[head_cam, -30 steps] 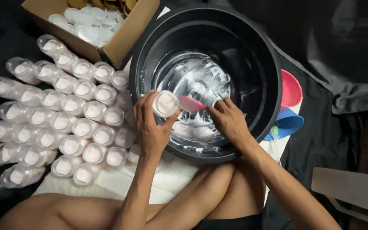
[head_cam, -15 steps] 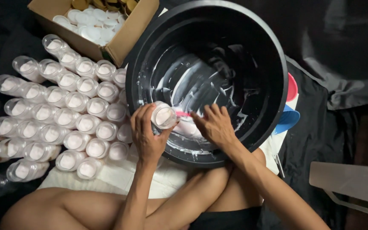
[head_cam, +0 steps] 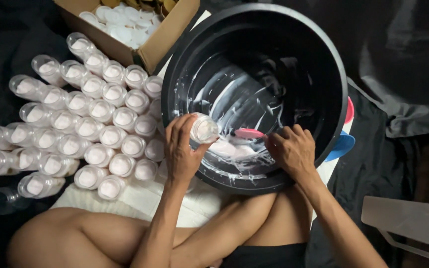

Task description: The person scrapes white cream inside a black bowl with a spatula, then scoops the cream into clear plastic jars using a pink spoon. They pick up white lids from a cardboard box, screw them onto the filled jars, and place them on the floor while sitting cross-legged.

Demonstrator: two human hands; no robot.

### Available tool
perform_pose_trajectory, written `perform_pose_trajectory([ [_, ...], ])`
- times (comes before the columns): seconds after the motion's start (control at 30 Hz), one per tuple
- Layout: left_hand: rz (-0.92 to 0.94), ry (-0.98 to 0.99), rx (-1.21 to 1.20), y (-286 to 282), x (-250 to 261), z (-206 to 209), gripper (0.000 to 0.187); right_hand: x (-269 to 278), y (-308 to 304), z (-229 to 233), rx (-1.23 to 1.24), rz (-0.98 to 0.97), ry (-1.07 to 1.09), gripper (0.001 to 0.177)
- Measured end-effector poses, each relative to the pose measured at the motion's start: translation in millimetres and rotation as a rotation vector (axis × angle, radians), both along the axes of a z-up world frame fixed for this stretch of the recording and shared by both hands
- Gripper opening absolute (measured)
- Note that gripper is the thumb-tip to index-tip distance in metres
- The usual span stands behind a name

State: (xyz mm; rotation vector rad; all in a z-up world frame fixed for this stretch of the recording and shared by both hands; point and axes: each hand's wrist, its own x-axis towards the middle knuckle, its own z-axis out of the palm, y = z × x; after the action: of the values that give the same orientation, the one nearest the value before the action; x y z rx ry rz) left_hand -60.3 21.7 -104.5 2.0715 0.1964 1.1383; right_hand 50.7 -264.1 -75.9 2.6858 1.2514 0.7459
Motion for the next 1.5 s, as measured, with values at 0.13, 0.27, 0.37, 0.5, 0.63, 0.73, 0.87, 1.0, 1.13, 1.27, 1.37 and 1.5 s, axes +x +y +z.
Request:
perform_pose_trajectory([
  [0.13,0.022,0.017,-0.003,0,-2,-1,0.067,7,-11,-5,-0.053,0.006,0.043,0.027],
  [0.27,0.039,0.025,-0.012,-3,-2,-1,0.067,15,-20,-18,-0.168,-0.032,0.127,0.025],
  [0.37,0.021,0.009,-0.011,-7,1,1,0.067,14,-19,-21,-0.254,-0.099,0.248,0.026],
  [0.5,0.047,0.031,0.008,-10,2,-2,0.068,10,-6,-26,-0.26,-0.1,0.368,0.029],
  [0.63,0.057,0.035,0.031,-11,-1,-8,0.066,11,10,-61,-0.43,-0.116,0.468,0.03],
  [0.73,0.057,0.029,0.028,-9,-3,1,0.064,25,33,-86,-0.432,-0.131,0.595,0.035],
  [0.87,0.067,0.019,0.008,-11,-2,3,0.062,35,72,-54,-0.333,-0.2,0.912,0.048],
  [1.0,0.081,0.007,0.004,-14,0,1,0.06,45,69,-63,0.018,-0.281,1.295,0.046],
  [1.13,0.096,0.012,-0.032,-12,-2,4,0.066,37,75,-37,0.283,-0.296,1.578,0.041],
  [1.27,0.08,0.015,-0.048,-7,-2,12,0.068,39,69,-29,0.34,-0.312,1.513,0.041],
  [1.37,0.038,0.033,-0.107,-5,6,16,0.071,46,55,-28,0.37,-0.401,1.362,0.048],
  [1.5,-0.018,0.054,-0.158,-1,26,29,0.068,48,41,11,0.517,-0.519,1.257,0.044],
])
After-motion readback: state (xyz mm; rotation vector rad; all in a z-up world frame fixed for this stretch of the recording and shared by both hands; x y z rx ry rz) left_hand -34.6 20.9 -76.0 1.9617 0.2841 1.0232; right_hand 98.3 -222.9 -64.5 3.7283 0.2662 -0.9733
